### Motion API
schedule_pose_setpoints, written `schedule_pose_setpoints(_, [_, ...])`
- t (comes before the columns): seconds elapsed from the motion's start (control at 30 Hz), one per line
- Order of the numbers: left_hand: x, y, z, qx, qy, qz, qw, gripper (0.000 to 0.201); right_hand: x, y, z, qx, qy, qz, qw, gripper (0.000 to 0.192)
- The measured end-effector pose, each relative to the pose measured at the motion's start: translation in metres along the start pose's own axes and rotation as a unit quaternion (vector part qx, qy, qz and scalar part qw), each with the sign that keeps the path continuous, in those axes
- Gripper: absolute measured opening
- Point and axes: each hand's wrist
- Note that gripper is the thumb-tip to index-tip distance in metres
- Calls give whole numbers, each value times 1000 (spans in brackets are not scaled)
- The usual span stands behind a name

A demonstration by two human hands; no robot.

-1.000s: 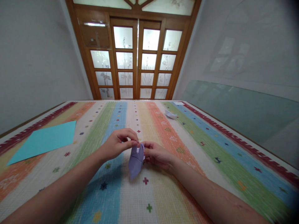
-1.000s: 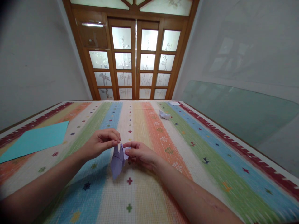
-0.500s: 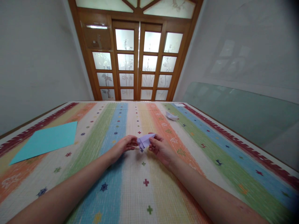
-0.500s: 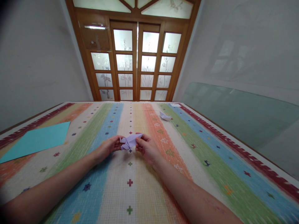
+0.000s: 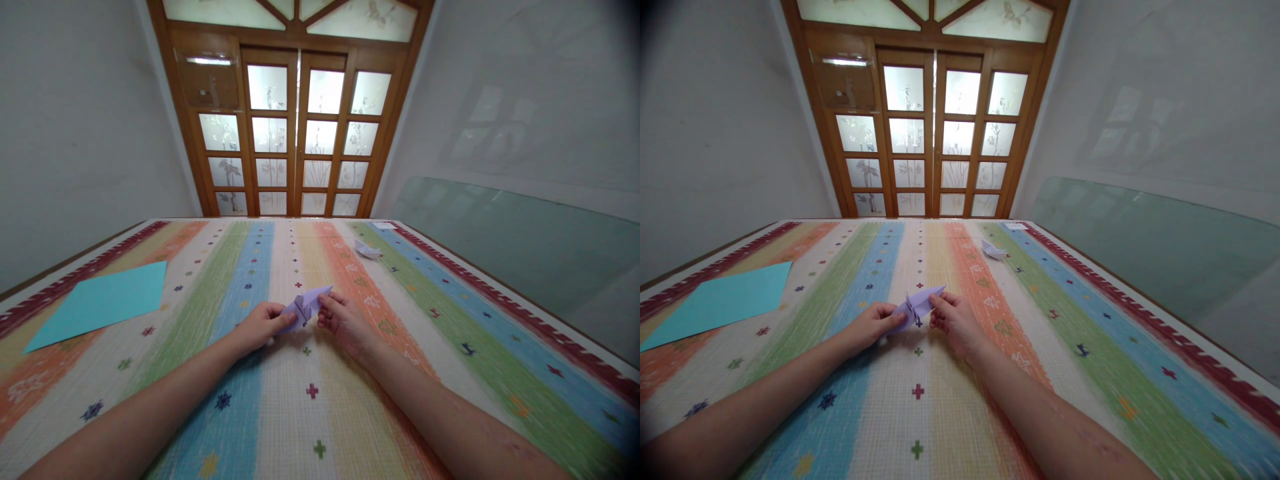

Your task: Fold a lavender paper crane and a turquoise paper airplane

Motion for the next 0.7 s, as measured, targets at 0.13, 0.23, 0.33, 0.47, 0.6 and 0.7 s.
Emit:
schedule_pose_setpoints(0.13, [-2, -1, -1, -1, -2, -30, 1000, 54, 0, -1, 3, -38, -117, -16, 992, 38])
schedule_pose_setpoints(0.23, [-3, -2, -4, -11, -9, -47, 999, 52, 3, -3, 4, -56, -172, -21, 983, 40])
schedule_pose_setpoints(0.33, [-3, -2, -9, -28, -27, -56, 998, 50, 5, -5, 5, -72, -199, -26, 977, 41])
schedule_pose_setpoints(0.47, [-3, -2, -12, -46, -46, -54, 996, 50, 3, -3, 7, -76, -220, -14, 972, 44])
schedule_pose_setpoints(0.6, [-4, -2, -11, -48, -50, -46, 996, 48, -1, 0, 9, -75, -237, -5, 969, 48])
schedule_pose_setpoints(0.7, [-4, -3, -9, -51, -53, -42, 996, 47, -2, 1, 11, -66, -221, 5, 973, 47])
Point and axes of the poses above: each hand's wrist, its own y-axis towards the middle knuckle, its own x-axis out of the palm, z = x × y, and after that the axes turned 1 degree about -y, right-handed
